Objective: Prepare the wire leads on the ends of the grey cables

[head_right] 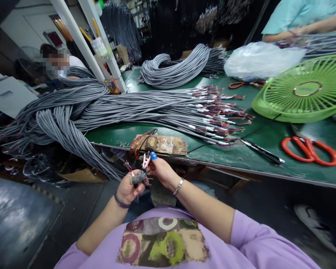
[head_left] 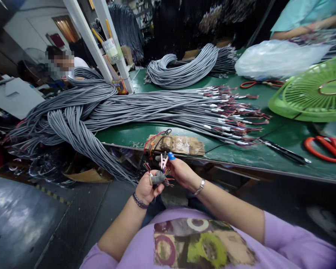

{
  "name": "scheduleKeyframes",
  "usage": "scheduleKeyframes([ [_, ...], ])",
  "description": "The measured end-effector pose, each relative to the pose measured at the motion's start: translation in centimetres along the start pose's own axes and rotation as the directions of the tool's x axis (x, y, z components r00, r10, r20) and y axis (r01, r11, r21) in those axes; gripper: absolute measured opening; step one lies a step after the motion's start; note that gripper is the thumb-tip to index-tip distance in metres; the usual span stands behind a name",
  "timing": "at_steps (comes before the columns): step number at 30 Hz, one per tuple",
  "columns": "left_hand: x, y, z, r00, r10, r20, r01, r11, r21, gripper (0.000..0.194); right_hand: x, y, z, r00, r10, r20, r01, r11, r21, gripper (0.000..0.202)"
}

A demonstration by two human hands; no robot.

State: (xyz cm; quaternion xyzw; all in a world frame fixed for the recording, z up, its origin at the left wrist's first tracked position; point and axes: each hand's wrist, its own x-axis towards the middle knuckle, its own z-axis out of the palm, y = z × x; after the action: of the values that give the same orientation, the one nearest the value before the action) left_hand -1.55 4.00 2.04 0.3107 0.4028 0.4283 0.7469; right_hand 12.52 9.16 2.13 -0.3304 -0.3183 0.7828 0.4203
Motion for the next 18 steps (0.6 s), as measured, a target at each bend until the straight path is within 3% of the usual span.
scheduleKeyframes([
  [5, 0.2, -0.2, 0.3, 0.999, -0.028, 0.030, 0.028, 0.999, -0.017, 0.027, 0.1, -0.2, 0.8, 0.993, 0.119, -0.002, -0.116, 0.976, 0.183, 0.040],
  [11, 0.3, -0.3, 0.7, 0.998, -0.061, 0.028, 0.062, 0.997, -0.044, 0.026, 0.5, -0.5, 1.6, 0.993, 0.086, -0.085, -0.067, 0.975, 0.213, 0.038],
  [18, 0.2, -0.6, 0.5, 0.999, -0.045, 0.009, 0.045, 0.998, -0.031, 0.031, 0.1, -0.3, 1.2, 0.993, 0.116, -0.001, -0.111, 0.955, 0.276, 0.040],
])
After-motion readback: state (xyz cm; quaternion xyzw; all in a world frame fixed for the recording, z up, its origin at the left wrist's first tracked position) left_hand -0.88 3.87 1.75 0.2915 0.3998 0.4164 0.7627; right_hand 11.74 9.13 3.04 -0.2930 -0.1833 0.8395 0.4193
